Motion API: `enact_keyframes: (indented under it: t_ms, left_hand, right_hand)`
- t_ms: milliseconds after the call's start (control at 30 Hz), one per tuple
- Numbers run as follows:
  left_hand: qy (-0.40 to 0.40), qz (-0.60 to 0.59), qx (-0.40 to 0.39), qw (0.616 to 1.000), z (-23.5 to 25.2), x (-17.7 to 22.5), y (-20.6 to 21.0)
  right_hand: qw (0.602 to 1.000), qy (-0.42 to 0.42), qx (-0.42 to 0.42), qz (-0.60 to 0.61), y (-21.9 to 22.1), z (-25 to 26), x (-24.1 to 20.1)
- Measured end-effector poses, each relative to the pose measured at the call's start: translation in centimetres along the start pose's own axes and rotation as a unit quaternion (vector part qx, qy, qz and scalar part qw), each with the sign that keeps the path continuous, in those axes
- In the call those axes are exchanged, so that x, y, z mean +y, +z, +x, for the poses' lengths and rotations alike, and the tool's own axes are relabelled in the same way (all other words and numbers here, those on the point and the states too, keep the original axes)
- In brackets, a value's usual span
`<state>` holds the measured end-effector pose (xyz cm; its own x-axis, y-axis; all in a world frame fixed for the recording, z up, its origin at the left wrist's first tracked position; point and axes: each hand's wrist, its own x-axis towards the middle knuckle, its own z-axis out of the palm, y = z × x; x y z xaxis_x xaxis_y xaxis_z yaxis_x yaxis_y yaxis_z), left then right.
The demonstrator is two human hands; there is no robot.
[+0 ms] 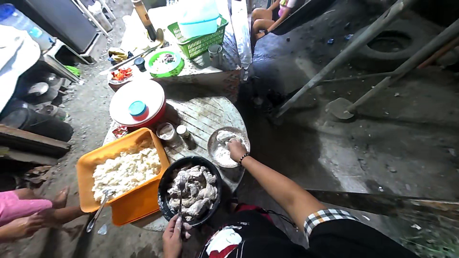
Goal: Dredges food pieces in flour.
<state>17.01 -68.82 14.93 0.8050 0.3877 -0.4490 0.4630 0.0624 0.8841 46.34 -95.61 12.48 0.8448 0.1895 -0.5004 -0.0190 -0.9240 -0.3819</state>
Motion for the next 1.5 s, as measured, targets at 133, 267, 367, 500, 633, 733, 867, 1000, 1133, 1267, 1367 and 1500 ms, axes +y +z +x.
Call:
enact_keyframes:
  t_ms: [133, 267, 367, 500, 633, 733, 867, 1000, 1133, 1267, 1367, 1500]
  left_hand:
    - [0.008, -0.002, -0.002, 1.0, 0.4, 0.1, -0.1]
    - [0.02, -0.002, -0.009, 1.0, 0.5, 0.3, 0.1]
    - [0.026, 0.003, -0.007, 1.0, 0.5, 0.3, 0.3]
    - [0.028, -0.003, -0.01, 1.0, 0.7, 0.2, 0.2]
    - [0.029, -0.01, -0.013, 0.999, 0.8, 0.3, 0.3]
    - [0.03, -0.006, -0.013, 0.999, 0.9, 0.3, 0.4]
    - [0.027, 0.0, -0.016, 0.999, 1.0, 0.2, 0.4]
    - [0.018, -0.004, -0.012, 1.0, 1.0, 0.2, 0.5]
    - [0.021, -0.005, -0.013, 1.0, 1.2, 0.0, 0.4]
    - [0.016, -0.002, -0.013, 1.0, 1.1, 0.3, 0.4]
    - [0.0, 0.013, -0.007, 1.0, 0.9, 0.7, 0.5]
    - [0.005, 0.011, 0.002, 1.0, 1.2, 0.6, 0.6]
  right_hand:
    - [1.0, 0.001, 0.016, -0.008, -0.2, -0.2, -0.1]
    - [0.999, 0.011, 0.029, 0.014, -0.5, -0.3, -0.2]
    - [0.998, -0.001, 0.046, 0.034, -0.4, -0.2, 0.0]
    - [0.998, -0.02, 0.041, 0.049, 0.0, 0.4, 0.5]
    - [0.997, -0.026, 0.037, 0.058, 0.4, 0.6, 0.7]
    - [0.997, -0.03, 0.031, 0.06, 0.5, 0.7, 1.0]
    - [0.998, -0.03, 0.022, 0.047, 0.5, 0.5, 1.1]
    - [0.998, -0.028, 0.023, 0.053, 0.4, 0.4, 1.1]
    - [0.997, -0.027, 0.025, 0.061, 0.2, 0.6, 0.8]
    - [0.995, -0.027, 0.041, 0.082, 0.3, 0.9, 0.7]
    - [0.995, -0.035, 0.036, 0.088, 0.6, 1.1, 0.9]
    - [0.996, -0.043, 0.03, 0.068, 0.5, 1.2, 1.0]
